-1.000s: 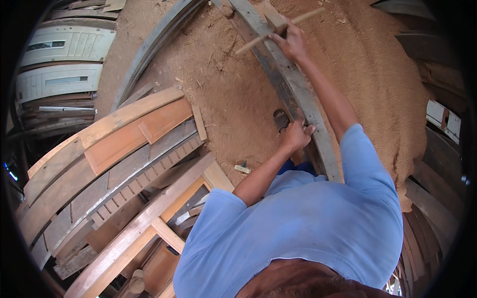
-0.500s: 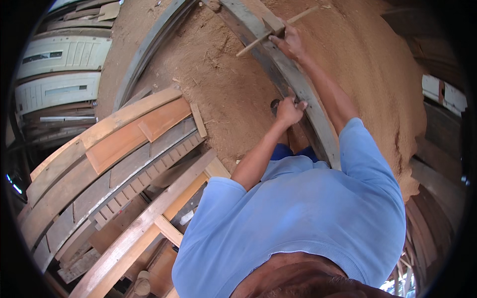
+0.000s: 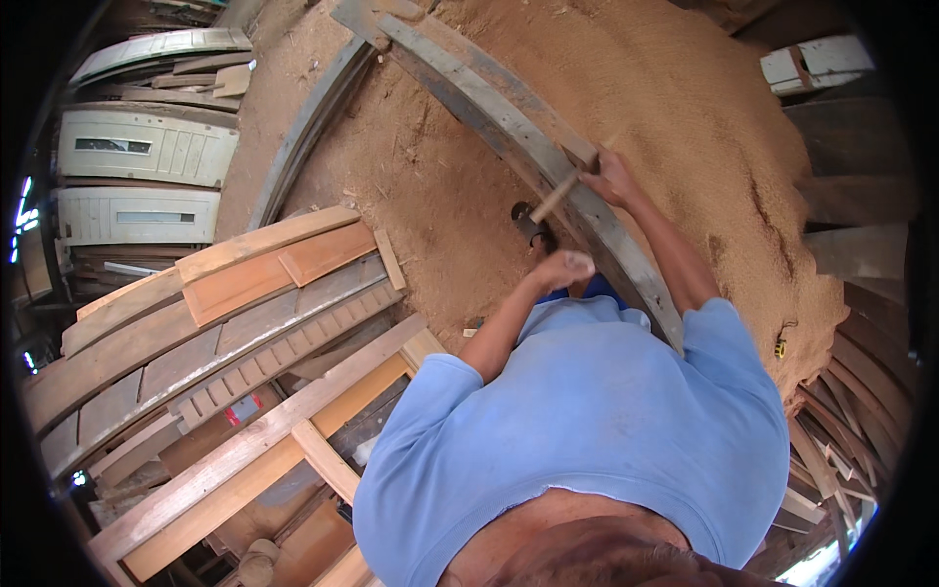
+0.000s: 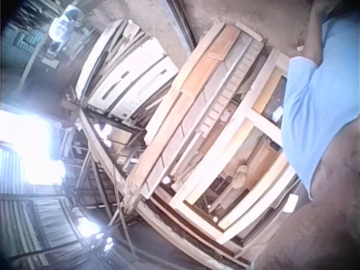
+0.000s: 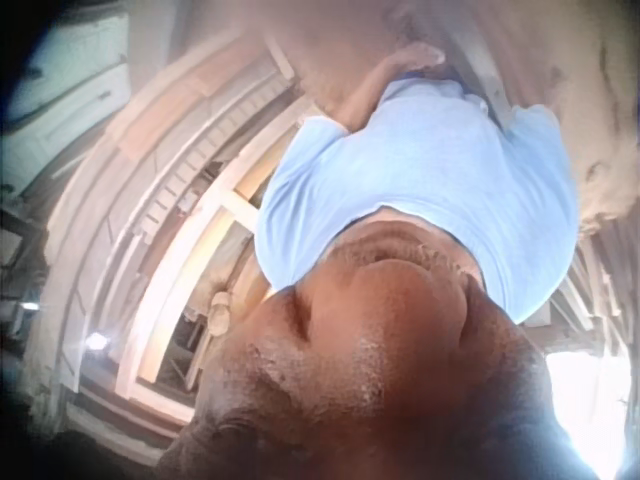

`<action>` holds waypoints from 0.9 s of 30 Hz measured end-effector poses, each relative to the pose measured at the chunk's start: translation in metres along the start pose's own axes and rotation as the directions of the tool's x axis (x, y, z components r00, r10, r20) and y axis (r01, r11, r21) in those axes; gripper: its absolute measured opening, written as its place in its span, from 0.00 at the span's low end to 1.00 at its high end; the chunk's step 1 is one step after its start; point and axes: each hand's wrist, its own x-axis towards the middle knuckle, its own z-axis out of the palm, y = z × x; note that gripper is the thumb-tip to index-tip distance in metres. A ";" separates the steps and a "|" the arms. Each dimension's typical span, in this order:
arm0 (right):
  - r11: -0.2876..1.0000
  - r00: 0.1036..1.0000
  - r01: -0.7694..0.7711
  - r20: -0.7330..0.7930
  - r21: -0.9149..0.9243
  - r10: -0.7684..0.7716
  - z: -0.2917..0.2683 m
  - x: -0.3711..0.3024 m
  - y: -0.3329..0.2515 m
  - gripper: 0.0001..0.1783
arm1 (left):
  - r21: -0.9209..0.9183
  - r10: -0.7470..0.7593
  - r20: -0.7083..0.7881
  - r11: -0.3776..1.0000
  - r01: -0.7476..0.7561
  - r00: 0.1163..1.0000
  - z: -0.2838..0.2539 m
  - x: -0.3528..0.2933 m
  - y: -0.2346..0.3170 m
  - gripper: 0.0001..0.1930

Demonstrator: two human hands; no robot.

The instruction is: The person smooths a long wooden plank using a hand plane and an electric sander. They repeatedly plane and sand the plank, flip it over, and inspect the surface. The person also removes a splinter from their finger during the process.

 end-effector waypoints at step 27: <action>0.495 -0.141 -0.367 -0.572 0.788 0.808 0.165 -0.495 -0.028 0.33 | 0.774 -0.187 0.376 -0.475 -0.418 0.908 0.136 0.067 0.097 0.48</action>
